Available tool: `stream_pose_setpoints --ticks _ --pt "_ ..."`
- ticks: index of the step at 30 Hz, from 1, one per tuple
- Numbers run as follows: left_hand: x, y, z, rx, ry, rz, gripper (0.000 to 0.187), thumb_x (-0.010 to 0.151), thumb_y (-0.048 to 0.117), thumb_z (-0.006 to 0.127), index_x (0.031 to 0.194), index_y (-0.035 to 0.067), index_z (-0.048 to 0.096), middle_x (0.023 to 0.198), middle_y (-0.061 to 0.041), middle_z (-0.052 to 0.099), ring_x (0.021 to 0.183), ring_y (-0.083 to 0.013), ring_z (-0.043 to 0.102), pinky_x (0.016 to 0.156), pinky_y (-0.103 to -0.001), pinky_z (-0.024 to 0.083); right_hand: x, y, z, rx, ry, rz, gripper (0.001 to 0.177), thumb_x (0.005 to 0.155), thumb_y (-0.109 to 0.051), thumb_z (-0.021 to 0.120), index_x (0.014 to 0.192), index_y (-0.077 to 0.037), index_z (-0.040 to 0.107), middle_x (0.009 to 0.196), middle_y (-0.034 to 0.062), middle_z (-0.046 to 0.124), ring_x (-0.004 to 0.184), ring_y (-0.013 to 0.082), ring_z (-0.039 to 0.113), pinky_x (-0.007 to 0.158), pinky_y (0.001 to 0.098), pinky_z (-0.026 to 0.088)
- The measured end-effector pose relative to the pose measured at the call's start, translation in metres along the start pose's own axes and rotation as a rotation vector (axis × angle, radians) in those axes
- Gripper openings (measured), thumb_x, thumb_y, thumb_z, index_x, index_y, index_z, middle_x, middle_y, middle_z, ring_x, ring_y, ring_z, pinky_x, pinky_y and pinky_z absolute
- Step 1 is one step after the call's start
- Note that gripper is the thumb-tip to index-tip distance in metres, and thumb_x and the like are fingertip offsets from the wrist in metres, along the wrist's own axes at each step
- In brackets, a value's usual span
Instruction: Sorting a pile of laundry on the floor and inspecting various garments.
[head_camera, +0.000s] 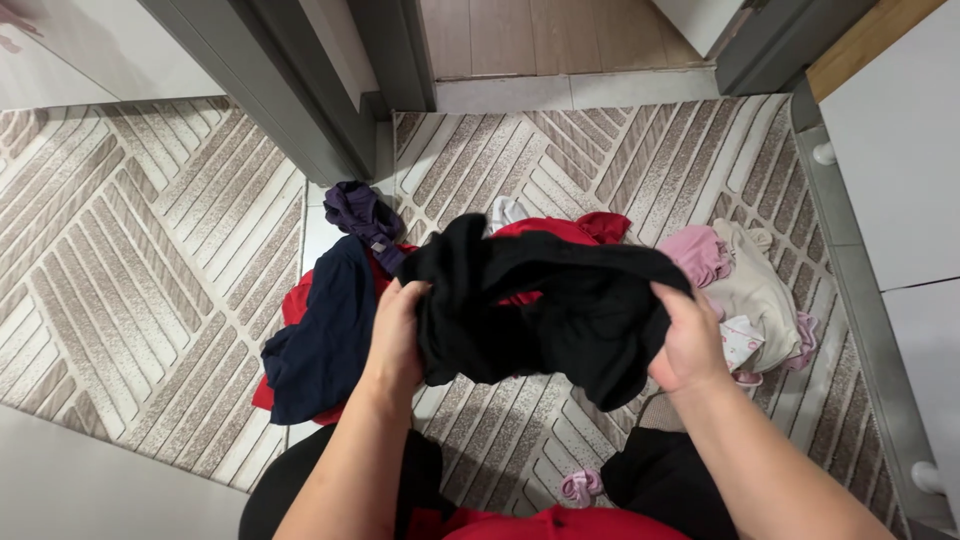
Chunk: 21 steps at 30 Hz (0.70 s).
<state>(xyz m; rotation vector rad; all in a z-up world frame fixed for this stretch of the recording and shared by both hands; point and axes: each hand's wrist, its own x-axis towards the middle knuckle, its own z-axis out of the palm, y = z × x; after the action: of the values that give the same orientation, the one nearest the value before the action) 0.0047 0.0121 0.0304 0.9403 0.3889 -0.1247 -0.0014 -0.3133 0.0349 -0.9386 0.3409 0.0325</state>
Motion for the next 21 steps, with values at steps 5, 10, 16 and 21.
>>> stream_pose_setpoints --ticks 5,10,16,21 --pt "0.009 -0.006 -0.024 -0.024 0.075 0.087 0.029 0.089 0.000 0.047 0.112 0.004 0.064 0.093 -0.005 0.069 0.079 -0.0174 0.067 0.073 -0.031 0.057 -0.002 -0.020 0.005 0.084 0.063 0.080 0.039 0.100 -0.019 0.052 0.132 0.001 0.061 0.129 0.0124 0.068 0.118 0.0287 0.065 0.106 0.0416 0.051" --pt "0.002 -0.005 -0.019 0.247 0.102 0.093 0.034 0.087 -0.001 0.047 0.116 0.005 0.065 0.093 -0.006 0.066 0.082 -0.0179 0.064 0.074 -0.031 0.054 -0.005 -0.025 0.010 0.192 0.012 0.152 0.044 0.100 -0.027 0.052 0.134 0.000 0.062 0.132 0.0123 0.069 0.120 0.0293 0.066 0.108 0.0430 0.050" --pt "-0.015 -0.028 -0.001 1.010 -0.504 0.002 0.034 0.084 0.008 0.065 0.118 0.005 0.064 0.102 -0.007 0.073 0.098 -0.0170 0.069 0.090 -0.032 0.055 -0.007 -0.016 0.012 0.189 -0.020 0.148 0.043 0.102 -0.027 0.054 0.136 0.000 0.060 0.132 0.0123 0.067 0.119 0.0293 0.066 0.108 0.0435 0.050" --pt "-0.023 -0.024 0.020 0.955 -0.696 -0.018 0.056 0.085 0.028 0.080 0.132 0.007 0.057 0.127 -0.011 0.069 0.121 -0.0206 0.064 0.105 -0.034 0.049 -0.015 -0.010 0.013 0.043 -0.124 0.232 0.041 0.101 -0.019 0.055 0.136 0.000 0.060 0.127 0.0149 0.067 0.110 0.0290 0.068 0.099 0.0437 0.052"
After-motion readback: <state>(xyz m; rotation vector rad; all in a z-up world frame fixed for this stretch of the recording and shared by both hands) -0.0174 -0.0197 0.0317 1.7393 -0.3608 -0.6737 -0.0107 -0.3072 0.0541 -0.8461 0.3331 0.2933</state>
